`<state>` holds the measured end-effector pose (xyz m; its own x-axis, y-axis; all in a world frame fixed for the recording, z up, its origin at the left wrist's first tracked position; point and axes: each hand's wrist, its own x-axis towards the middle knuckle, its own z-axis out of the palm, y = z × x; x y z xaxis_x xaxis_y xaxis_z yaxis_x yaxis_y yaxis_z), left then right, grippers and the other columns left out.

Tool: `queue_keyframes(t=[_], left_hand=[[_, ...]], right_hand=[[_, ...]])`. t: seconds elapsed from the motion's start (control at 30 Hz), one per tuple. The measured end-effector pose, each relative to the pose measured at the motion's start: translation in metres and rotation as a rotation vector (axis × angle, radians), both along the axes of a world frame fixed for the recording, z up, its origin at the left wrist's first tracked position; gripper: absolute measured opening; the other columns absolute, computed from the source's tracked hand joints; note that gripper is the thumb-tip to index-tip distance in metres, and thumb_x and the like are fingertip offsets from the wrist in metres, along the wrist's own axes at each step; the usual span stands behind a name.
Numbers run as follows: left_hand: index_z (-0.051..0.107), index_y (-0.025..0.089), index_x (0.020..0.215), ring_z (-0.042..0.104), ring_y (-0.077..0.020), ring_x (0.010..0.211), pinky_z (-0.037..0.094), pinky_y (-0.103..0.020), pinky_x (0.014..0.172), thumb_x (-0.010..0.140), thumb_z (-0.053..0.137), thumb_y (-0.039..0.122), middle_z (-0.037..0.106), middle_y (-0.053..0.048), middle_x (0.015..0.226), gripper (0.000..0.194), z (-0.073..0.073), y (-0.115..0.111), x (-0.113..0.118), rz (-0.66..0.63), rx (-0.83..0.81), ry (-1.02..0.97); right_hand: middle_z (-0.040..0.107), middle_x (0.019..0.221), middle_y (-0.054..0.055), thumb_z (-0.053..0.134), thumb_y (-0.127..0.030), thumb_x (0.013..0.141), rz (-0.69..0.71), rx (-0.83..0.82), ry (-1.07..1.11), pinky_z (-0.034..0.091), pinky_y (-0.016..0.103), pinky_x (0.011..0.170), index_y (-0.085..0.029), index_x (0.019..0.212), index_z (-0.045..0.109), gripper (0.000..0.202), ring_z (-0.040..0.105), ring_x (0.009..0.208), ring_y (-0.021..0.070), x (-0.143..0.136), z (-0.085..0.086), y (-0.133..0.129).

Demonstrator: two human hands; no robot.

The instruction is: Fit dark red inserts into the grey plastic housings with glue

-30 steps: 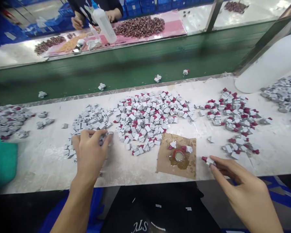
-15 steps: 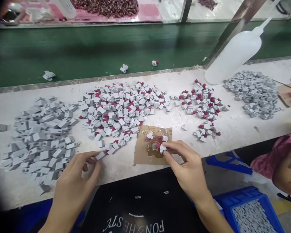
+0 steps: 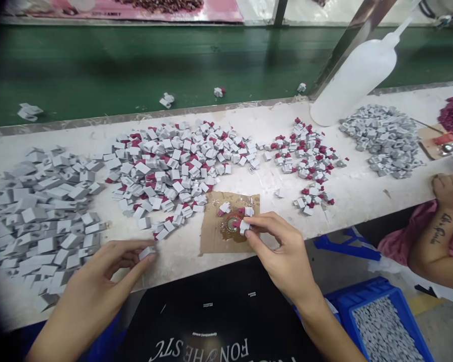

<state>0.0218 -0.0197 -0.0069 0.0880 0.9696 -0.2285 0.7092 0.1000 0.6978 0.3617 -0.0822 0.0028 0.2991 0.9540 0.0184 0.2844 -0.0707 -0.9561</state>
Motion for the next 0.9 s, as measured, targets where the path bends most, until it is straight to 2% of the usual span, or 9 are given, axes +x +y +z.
queue_keyframes(t=[0.07, 0.17, 0.3, 0.4, 0.6, 0.77, 0.9], left_hand=[[0.089, 0.031, 0.109, 0.082, -0.0266, 0.091, 0.071, -0.037, 0.083, 0.095, 0.087, 0.064, 0.086, -0.007, 0.113, 0.036, 0.008, 0.002, 0.010, 0.041, -0.057, -0.109], [0.088, 0.031, 0.111, 0.084, -0.0261, 0.094, 0.073, -0.034, 0.086, 0.092, 0.097, 0.060, 0.087, -0.005, 0.106, 0.036, 0.021, 0.012, 0.043, 0.070, -0.133, -0.340], [0.089, 0.029, 0.109, 0.088, -0.0265, 0.100, 0.076, -0.035, 0.089, 0.096, 0.096, 0.047, 0.089, -0.006, 0.110, 0.024, 0.035, 0.033, 0.100, -0.050, -0.180, -0.669], [0.089, 0.027, 0.113, 0.089, -0.0279, 0.108, 0.077, -0.037, 0.094, 0.100, 0.093, 0.042, 0.091, -0.007, 0.115, 0.020, 0.041, 0.045, 0.126, -0.147, -0.226, -0.798], [0.090, 0.028, 0.115, 0.089, -0.0269, 0.108, 0.077, -0.037, 0.095, 0.102, 0.092, 0.039, 0.091, -0.006, 0.117, 0.016, 0.039, 0.049, 0.129, -0.169, -0.259, -0.845], [0.092, 0.029, 0.113, 0.089, -0.0272, 0.103, 0.078, -0.038, 0.090, 0.101, 0.092, 0.036, 0.091, -0.006, 0.111, 0.014, 0.035, 0.047, 0.128, -0.163, -0.262, -0.854], [0.091, 0.028, 0.108, 0.088, -0.0255, 0.100, 0.076, -0.037, 0.089, 0.101, 0.089, 0.029, 0.090, -0.006, 0.110, 0.008, 0.041, 0.053, 0.124, -0.202, -0.201, -0.829]], right_hand=[[0.086, 0.109, 0.003, 0.087, -0.023, 0.105, -0.022, 0.003, 0.090, 0.074, 0.034, 0.088, -0.038, 0.120, 0.096, 0.023, 0.084, 0.100, 0.0220, 0.000, 0.003, 0.001], [0.085, 0.108, 0.003, 0.087, -0.029, 0.108, -0.020, 0.012, 0.291, 0.075, 0.035, 0.089, -0.041, 0.127, 0.095, 0.024, 0.085, 0.101, 0.0221, -0.003, 0.010, 0.008], [0.090, 0.119, 0.004, 0.091, -0.040, 0.107, -0.008, 0.018, 0.489, 0.076, 0.045, 0.102, -0.041, 0.124, 0.095, 0.018, 0.088, 0.113, 0.0272, -0.012, 0.017, 0.023], [0.092, 0.125, 0.005, 0.093, -0.044, 0.105, -0.011, 0.020, 0.533, 0.075, 0.051, 0.108, -0.039, 0.121, 0.096, 0.017, 0.088, 0.120, 0.0307, -0.017, 0.020, 0.031], [0.089, 0.126, 0.003, 0.087, -0.034, 0.110, 0.054, 0.045, 0.509, 0.075, 0.042, 0.104, -0.043, 0.126, 0.095, 0.021, 0.086, 0.121, 0.0254, -0.018, 0.018, 0.035], [0.084, 0.105, 0.005, 0.090, -0.030, 0.105, 0.078, 0.013, 0.347, 0.074, 0.034, 0.080, -0.039, 0.123, 0.097, 0.021, 0.082, 0.095, 0.0214, -0.019, 0.023, 0.038], [0.084, 0.103, 0.005, 0.090, -0.026, 0.104, 0.164, -0.009, 0.364, 0.070, 0.031, 0.073, -0.037, 0.119, 0.098, 0.020, 0.081, 0.088, 0.0196, -0.015, 0.031, 0.046]])
